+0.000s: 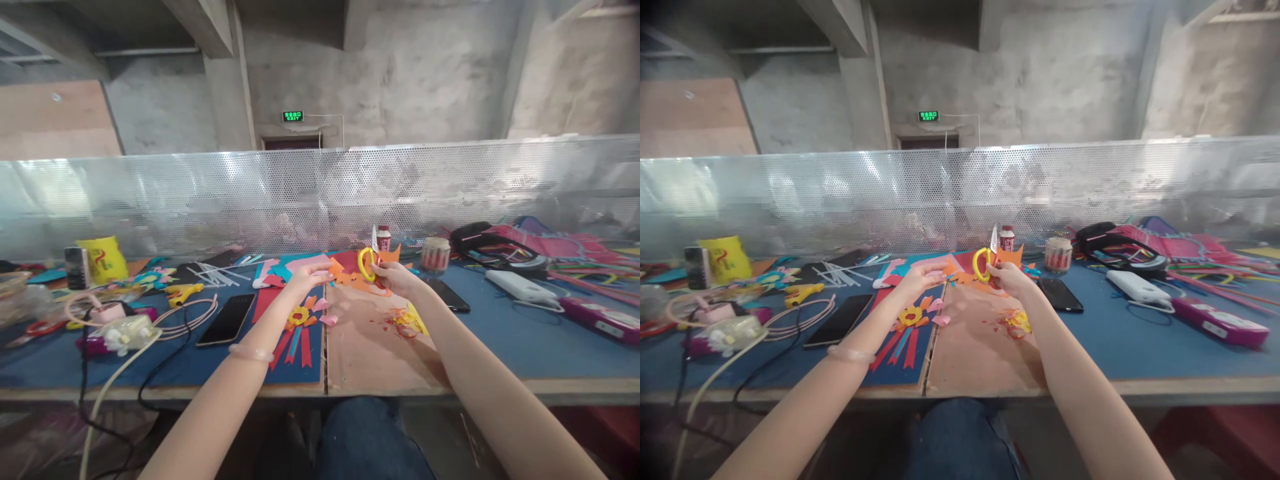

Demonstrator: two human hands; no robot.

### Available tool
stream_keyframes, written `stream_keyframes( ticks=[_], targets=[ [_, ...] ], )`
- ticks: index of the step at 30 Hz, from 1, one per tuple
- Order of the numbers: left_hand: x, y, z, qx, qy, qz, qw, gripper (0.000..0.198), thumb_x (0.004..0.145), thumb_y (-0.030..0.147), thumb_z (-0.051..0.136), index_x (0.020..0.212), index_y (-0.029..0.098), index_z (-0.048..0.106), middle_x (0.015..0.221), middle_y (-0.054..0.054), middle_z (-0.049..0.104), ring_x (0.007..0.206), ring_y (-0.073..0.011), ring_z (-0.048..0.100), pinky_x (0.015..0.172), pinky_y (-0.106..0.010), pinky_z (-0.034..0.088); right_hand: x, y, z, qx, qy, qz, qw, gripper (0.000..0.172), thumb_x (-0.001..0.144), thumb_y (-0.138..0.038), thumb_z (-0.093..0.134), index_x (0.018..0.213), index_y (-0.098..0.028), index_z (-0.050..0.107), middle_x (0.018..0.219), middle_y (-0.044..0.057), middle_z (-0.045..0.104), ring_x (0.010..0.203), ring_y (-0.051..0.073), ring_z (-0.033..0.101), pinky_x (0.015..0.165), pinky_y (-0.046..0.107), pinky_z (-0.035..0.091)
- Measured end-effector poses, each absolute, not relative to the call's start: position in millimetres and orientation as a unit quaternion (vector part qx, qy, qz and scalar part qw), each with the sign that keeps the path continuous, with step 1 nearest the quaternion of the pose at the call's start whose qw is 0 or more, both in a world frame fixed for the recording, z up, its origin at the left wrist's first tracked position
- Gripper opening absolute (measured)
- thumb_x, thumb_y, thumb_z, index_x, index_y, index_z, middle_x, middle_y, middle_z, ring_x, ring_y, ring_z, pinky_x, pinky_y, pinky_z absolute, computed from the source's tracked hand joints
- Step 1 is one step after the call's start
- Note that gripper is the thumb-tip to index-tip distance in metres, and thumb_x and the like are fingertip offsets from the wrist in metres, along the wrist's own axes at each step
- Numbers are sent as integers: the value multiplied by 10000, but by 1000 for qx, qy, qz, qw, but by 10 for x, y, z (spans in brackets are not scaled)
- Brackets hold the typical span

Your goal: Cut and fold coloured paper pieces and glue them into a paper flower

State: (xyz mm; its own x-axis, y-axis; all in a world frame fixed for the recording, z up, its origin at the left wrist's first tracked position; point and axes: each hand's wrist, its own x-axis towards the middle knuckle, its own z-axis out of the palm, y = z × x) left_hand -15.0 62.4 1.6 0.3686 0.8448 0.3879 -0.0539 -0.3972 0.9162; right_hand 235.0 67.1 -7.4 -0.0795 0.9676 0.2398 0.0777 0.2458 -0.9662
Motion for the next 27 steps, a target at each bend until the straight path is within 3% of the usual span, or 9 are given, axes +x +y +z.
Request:
stream_keyframes(
  ticks=[6, 10, 14, 17, 20, 23, 27],
  targets=[
    [-46, 515, 61, 608, 170, 489, 601, 369, 712, 157, 640, 1076, 207, 605, 1091, -84, 619, 973, -205, 577, 821, -356, 451, 2020, 600, -178, -415, -638, 460, 456, 306, 589, -324, 745, 670, -119, 533, 516, -29, 510, 451, 77, 488, 430, 203, 377],
    [-42, 454, 123, 565, 143, 512, 631, 348, 713, 108, 626, 1050, 196, 622, 1053, -64, 636, 888, -170, 599, 764, -288, 466, 1816, 559, -201, -411, -664, 460, 423, 337, 562, -346, 754, 643, -136, 504, 471, -50, 491, 389, 55, 439, 384, 181, 341],
    [-82, 421, 191, 552, 127, 516, 643, 380, 728, 87, 599, 1093, 193, 593, 958, -52, 663, 845, -168, 618, 753, -294, 473, 1822, 558, -216, -423, -672, 444, 415, 352, 557, -362, 753, 638, -156, 480, 396, -77, 440, 326, 49, 395, 335, 169, 304],
    [-107, 429, 220, 563, 123, 517, 633, 371, 718, 89, 605, 1076, 186, 603, 993, -68, 656, 889, -198, 614, 786, -337, 475, 1925, 579, -227, -428, -666, 439, 425, 339, 569, -372, 740, 652, -158, 491, 380, -78, 429, 318, 59, 404, 319, 169, 298],
    [-141, 477, 229, 573, 166, 553, 581, 357, 701, 116, 620, 1049, 192, 618, 1031, -79, 645, 900, -209, 610, 793, -374, 480, 2021, 577, -201, -420, -646, 455, 446, 317, 671, -450, 626, 651, -163, 492, 397, -71, 420, 326, 63, 390, 352, 190, 359],
    [-168, 535, 211, 578, 223, 587, 522, 309, 678, 138, 634, 985, 170, 648, 997, -81, 653, 879, -184, 610, 802, -346, 475, 2036, 545, -148, -395, -619, 483, 476, 280, 767, -447, 477, 692, -178, 489, 462, -71, 417, 363, 62, 383, 432, 214, 423],
    [-150, 541, 169, 594, 266, 600, 465, 255, 650, 190, 666, 904, 167, 677, 971, -78, 660, 861, -172, 604, 744, -286, 474, 1924, 503, -134, -383, -588, 512, 495, 203, 811, -343, 457, 739, -160, 509, 540, -60, 447, 421, 60, 414, 461, 209, 411]
  ],
)
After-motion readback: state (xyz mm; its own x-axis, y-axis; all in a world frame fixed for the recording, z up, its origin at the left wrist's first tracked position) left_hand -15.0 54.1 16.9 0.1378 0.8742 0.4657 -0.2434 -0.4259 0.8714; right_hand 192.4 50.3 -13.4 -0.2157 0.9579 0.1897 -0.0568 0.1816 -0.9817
